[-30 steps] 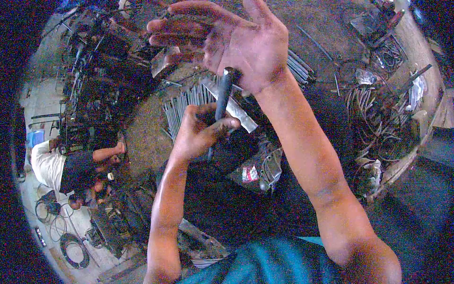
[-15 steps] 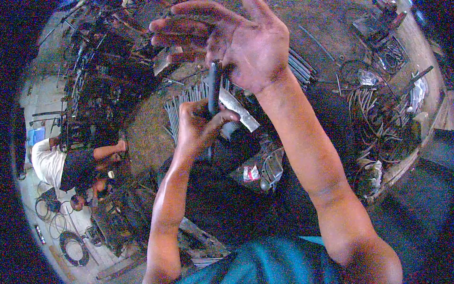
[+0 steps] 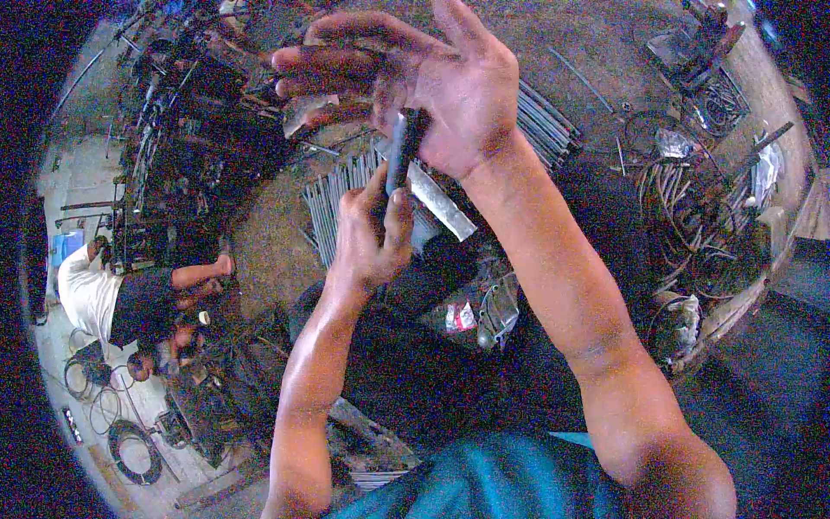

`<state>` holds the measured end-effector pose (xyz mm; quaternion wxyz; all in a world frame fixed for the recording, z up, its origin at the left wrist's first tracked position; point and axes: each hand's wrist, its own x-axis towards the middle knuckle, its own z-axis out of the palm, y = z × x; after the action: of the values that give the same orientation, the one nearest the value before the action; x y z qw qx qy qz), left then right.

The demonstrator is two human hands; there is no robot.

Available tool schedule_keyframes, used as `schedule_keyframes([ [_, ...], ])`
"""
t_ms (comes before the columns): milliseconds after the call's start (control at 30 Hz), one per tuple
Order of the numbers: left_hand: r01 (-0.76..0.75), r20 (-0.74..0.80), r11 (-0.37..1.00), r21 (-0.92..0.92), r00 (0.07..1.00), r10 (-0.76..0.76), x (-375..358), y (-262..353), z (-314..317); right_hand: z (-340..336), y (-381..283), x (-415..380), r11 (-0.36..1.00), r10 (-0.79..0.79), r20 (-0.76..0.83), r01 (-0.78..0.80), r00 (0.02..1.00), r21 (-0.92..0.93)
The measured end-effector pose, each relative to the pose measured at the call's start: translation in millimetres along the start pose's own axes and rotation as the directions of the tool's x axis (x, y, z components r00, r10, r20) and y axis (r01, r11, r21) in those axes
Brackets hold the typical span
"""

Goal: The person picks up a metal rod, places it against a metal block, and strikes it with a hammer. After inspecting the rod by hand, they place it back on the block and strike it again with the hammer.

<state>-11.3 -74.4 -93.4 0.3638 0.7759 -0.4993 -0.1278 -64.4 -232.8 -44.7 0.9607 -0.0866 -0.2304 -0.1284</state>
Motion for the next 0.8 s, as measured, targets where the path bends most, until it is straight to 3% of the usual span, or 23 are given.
schedule_keyframes([
  [33,-0.001,0.001,1.000,-0.001,1.000,0.001,0.4,0.6,-0.3,4.7,0.0,-1.4,1.000,-0.011,-0.173,0.008,0.985,-0.018],
  [67,-0.045,0.006,0.998,0.048,0.999,0.044,0.7,1.5,-1.2,-2.9,-0.8,0.5,1.000,-0.011,-0.174,0.008,0.985,-0.019],
  [100,-0.088,0.013,0.991,0.097,0.996,0.087,0.7,1.9,-1.9,-18.1,-1.9,4.9,1.000,-0.002,0.080,0.000,0.997,0.029],
  [133,-0.087,0.013,0.991,0.097,0.996,0.086,0.5,0.9,-1.1,-27.6,-2.2,9.1,0.997,-0.006,0.328,-0.020,0.945,0.074],
  [267,-0.105,0.004,0.989,0.104,0.994,0.105,1.0,-3.7,1.4,-30.5,-2.6,9.8,0.988,-0.016,0.378,-0.044,0.925,0.150],
  [300,-0.128,0.004,0.981,0.144,0.992,0.129,1.1,-4.1,1.2,-10.9,-1.9,3.8,0.999,-0.021,0.120,0.017,0.993,0.041],
  [333,-0.128,0.004,0.981,0.144,0.992,0.129,1.2,-3.7,1.4,-0.4,-1.7,0.4,0.996,-0.057,-0.145,0.045,0.988,-0.080],
  [367,-0.129,-0.007,0.981,0.144,0.991,0.131,1.4,-2.7,1.9,-9.6,-2.7,1.4,0.996,-0.056,-0.145,0.045,0.988,-0.080],
  [433,-0.129,-0.018,0.981,0.144,0.991,0.133,1.6,-2.7,2.1,-24.6,-2.3,9.1,0.996,-0.031,0.165,0.017,0.986,0.086],
  [467,-0.134,-0.019,0.979,0.150,0.990,0.139,1.6,-3.2,2.1,-27.5,-3.4,4.3,0.996,-0.032,0.165,0.017,0.986,0.087],
  [533,-0.140,-0.020,0.978,0.155,0.989,0.145,2.1,-2.6,1.5,-3.2,-0.6,1.1,0.997,-0.074,-0.209,0.065,0.975,-0.048],
  [667,-0.037,-0.049,0.977,0.208,0.998,0.048,2.4,-3.5,-0.9,-11.7,-0.3,3.6,0.995,-0.085,-0.288,0.067,0.954,-0.070],
  [700,-0.024,-0.098,0.978,0.207,0.994,0.045,2.6,-6.0,-0.8,-31.0,-3.6,6.9,0.998,-0.031,-0.013,0.032,0.999,0.057],
  [733,-0.025,-0.097,0.978,0.206,0.994,0.046,4.6,-9.3,-1.1,-36.6,-5.1,9.8,0.985,-0.010,0.268,-0.036,0.963,0.167],
  [800,-0.149,-0.391,0.984,0.102,0.903,0.178,10.5,-14.2,-4.5,-34.4,-8.9,5.2,0.995,-0.020,0.183,0.002,0.983,0.100],
])
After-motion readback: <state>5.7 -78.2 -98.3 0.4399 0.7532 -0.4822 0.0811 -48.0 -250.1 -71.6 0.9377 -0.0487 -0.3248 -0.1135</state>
